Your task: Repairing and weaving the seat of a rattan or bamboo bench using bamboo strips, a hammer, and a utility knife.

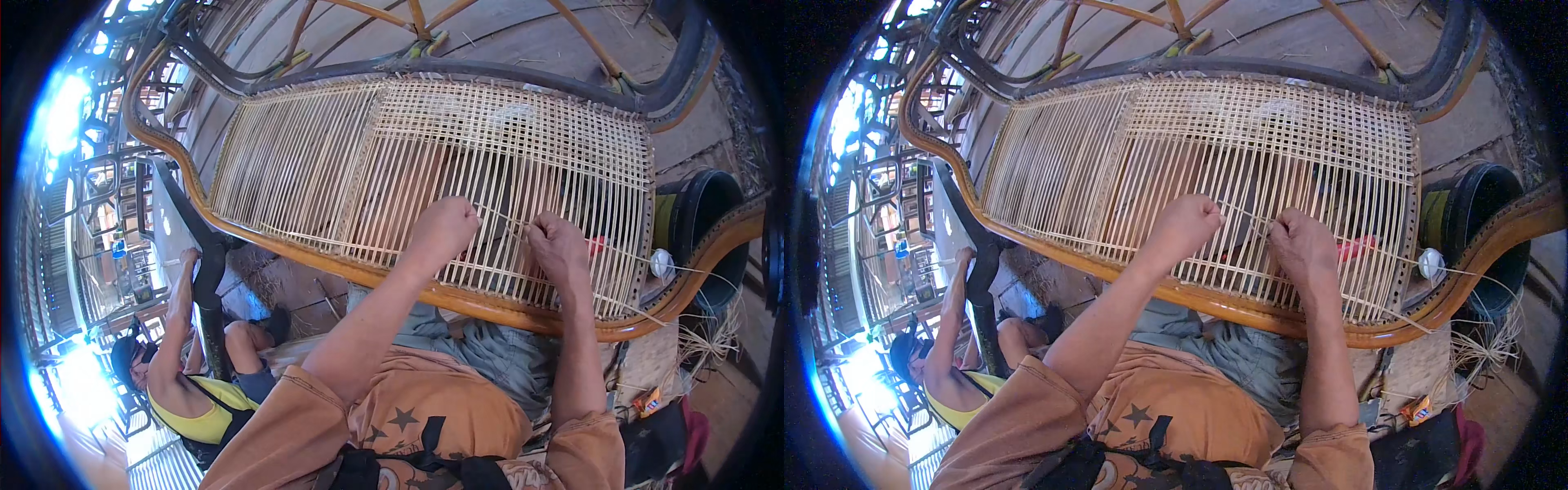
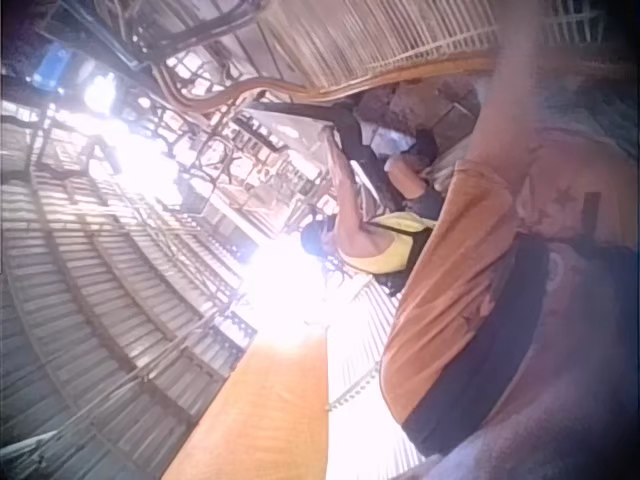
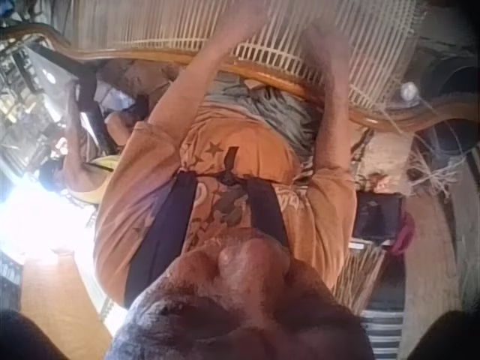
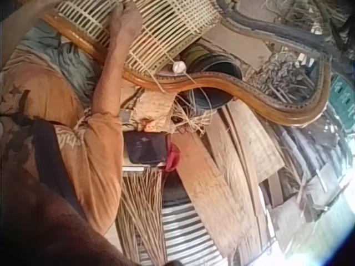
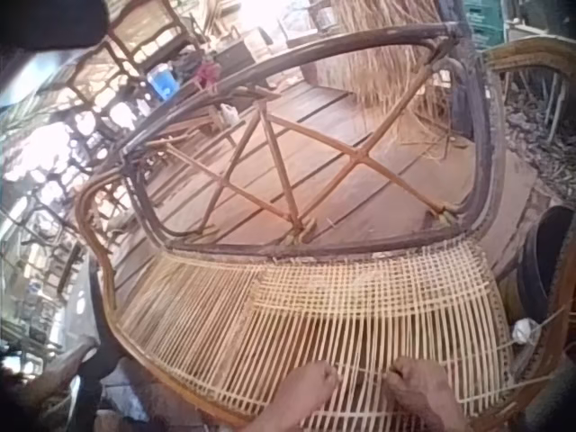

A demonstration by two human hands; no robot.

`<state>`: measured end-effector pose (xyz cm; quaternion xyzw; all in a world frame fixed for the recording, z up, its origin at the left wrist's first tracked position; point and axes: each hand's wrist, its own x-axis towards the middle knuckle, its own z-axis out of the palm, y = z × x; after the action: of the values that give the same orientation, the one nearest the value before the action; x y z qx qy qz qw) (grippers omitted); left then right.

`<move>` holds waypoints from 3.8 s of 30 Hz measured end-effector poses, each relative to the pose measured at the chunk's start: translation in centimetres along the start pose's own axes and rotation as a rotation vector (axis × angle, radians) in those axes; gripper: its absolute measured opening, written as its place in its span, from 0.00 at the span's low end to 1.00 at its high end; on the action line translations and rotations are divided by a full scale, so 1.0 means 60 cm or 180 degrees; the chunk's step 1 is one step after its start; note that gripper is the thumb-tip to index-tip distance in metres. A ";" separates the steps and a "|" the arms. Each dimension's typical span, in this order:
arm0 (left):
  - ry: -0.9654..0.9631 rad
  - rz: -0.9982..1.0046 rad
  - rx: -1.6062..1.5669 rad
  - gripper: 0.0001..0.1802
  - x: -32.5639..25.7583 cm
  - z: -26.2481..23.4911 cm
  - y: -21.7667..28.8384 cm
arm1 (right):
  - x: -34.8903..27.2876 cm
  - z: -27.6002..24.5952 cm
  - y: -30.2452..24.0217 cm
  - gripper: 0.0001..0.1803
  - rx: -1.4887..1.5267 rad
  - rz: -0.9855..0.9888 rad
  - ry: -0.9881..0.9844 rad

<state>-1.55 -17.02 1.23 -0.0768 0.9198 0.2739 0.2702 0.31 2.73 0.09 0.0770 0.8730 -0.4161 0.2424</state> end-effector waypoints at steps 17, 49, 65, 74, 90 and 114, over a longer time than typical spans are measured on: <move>0.0347 0.0359 0.0590 0.08 -0.006 -0.006 0.002 | 0.000 0.011 -0.009 0.16 -0.0364 -0.0004 0.0121; -0.0140 0.0055 -0.0546 0.11 0.022 -0.022 -0.049 | -0.005 0.027 0.008 0.09 0.1314 0.0240 0.0102; -0.0040 0.0053 -0.0629 0.08 0.022 -0.028 -0.066 | 0.002 0.054 -0.008 0.15 0.0493 -0.0167 0.0392; 0.1274 0.0834 0.0524 0.09 -0.018 -0.030 -0.050 | -0.005 0.042 0.005 0.13 0.0814 0.0207 0.0202; 0.0737 0.0692 0.0872 0.11 -0.025 -0.015 -0.047 | -0.008 0.048 0.016 0.11 0.0628 -0.0208 0.0469; 0.0410 0.0235 0.0555 0.10 0.007 -0.032 -0.062 | -0.010 0.050 0.011 0.11 0.0870 -0.0119 0.0370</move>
<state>-1.67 -21.19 0.62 -0.0365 0.9578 0.1971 0.2059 2.16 0.91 -1.70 0.1170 0.8220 -0.5304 0.1709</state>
